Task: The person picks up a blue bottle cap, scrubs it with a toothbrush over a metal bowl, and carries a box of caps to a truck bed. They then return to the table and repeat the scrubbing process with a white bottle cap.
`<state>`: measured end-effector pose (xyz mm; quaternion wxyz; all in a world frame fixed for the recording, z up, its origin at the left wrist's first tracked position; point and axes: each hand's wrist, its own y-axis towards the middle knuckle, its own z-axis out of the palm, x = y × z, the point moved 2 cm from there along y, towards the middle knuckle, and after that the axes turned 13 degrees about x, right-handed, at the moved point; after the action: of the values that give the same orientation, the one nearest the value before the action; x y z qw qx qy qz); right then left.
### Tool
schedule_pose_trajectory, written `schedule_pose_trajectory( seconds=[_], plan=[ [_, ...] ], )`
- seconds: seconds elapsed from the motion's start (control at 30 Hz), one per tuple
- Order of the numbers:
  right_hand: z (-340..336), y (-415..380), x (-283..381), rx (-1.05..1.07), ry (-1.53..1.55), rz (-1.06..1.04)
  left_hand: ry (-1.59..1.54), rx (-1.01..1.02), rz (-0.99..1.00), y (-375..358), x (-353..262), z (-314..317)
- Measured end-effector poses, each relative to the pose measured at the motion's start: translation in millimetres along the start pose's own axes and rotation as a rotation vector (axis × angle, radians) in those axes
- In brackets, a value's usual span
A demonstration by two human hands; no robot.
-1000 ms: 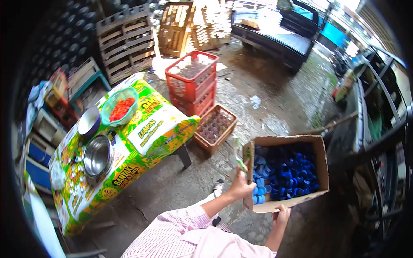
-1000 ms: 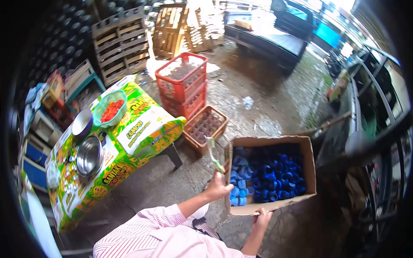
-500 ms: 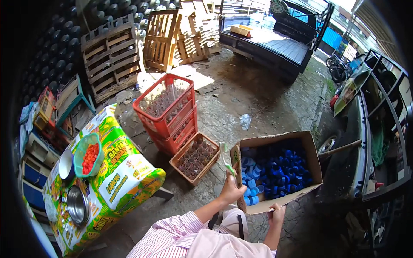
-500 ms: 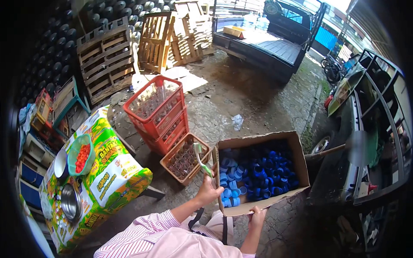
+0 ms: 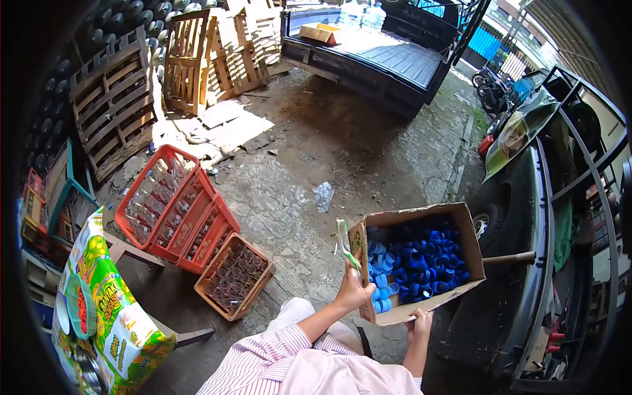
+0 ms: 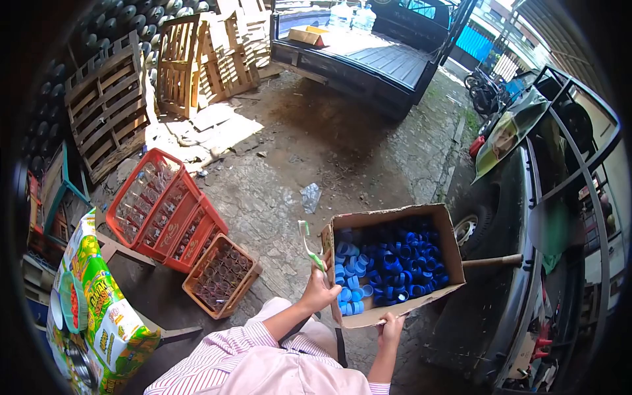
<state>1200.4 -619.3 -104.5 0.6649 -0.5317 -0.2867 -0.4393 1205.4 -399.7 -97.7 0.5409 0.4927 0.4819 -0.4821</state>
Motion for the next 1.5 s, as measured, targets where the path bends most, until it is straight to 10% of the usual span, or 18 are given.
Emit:
schedule_pose_trajectory(
  seconds=[0.87,1.5],
  plan=[
    [80.6,340.9,117.7,-0.124,0.040,-0.052,0.012,0.123,0.042,390.6,52.0,-36.4],
    [447.6,688.1,131.2,0.158,-0.057,0.024,0.295,-0.195,0.187,694.7,82.1,-385.7]
  ],
)
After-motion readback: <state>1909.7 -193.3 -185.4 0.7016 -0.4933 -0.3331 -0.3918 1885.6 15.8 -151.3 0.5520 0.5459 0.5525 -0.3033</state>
